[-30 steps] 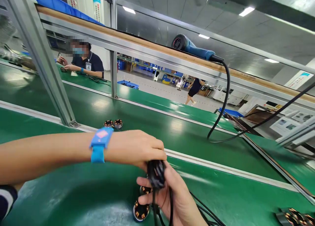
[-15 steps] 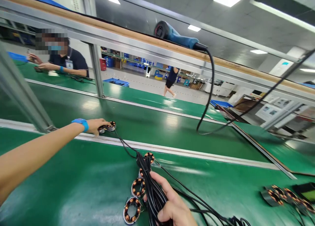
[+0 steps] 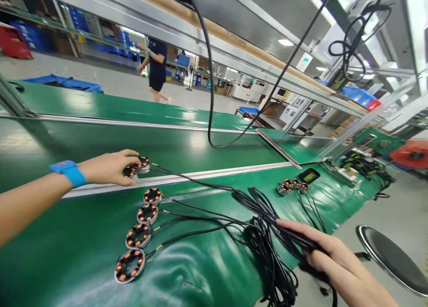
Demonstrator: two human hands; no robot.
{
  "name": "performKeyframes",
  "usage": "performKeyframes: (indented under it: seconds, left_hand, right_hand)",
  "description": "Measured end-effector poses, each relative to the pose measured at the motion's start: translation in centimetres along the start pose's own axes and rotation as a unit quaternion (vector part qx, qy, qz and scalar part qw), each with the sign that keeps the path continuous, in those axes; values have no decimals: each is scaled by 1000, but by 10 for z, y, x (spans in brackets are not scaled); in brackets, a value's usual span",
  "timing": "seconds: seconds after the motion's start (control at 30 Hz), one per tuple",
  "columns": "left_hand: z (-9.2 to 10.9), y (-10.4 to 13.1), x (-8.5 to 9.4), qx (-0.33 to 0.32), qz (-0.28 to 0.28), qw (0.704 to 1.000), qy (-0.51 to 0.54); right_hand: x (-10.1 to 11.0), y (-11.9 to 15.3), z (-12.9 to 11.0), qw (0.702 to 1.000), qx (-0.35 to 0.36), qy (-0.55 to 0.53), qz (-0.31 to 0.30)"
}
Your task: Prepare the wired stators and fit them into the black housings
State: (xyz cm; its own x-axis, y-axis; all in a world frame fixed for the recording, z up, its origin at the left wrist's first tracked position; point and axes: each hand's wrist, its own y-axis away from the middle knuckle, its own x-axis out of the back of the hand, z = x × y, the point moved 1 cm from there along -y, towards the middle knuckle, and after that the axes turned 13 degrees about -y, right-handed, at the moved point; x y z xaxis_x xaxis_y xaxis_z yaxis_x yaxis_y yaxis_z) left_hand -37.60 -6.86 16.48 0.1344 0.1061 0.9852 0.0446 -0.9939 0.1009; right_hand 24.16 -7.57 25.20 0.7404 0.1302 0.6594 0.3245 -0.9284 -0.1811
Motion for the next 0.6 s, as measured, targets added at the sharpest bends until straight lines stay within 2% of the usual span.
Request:
performKeyframes:
  seconds: [0.07,0.13,0.2,0.27,0.4,0.5,0.6]
  left_hand:
    - [40,-23,6,-10,5,1000,2]
    - [74,-41,6,-15,9,1000,1]
    - [99,-52,2,-22,6,1000,-3]
    - [115,-56,-4,-37,-10,999,-9]
    - [122,-48,-12,-76,-58,995,-14]
    - [117,-42,-12,-91,-76,993,3]
    - [111,-40,-7,-99,-74,992,32]
  right_hand:
    - [5,-17,16,999,-47,5,-25]
    - [-2,-30,42,997,-75,-1,13]
    - [-18,-35,74,996,-76,-8,39]
    - [-37,-34,106,997,-81,-8,10]
    - [-62,-15,146,993,-100,20,-67]
    - [-57,2,156,990,-101,34,-93]
    - [-42,-1,146,987,-55,108,-101]
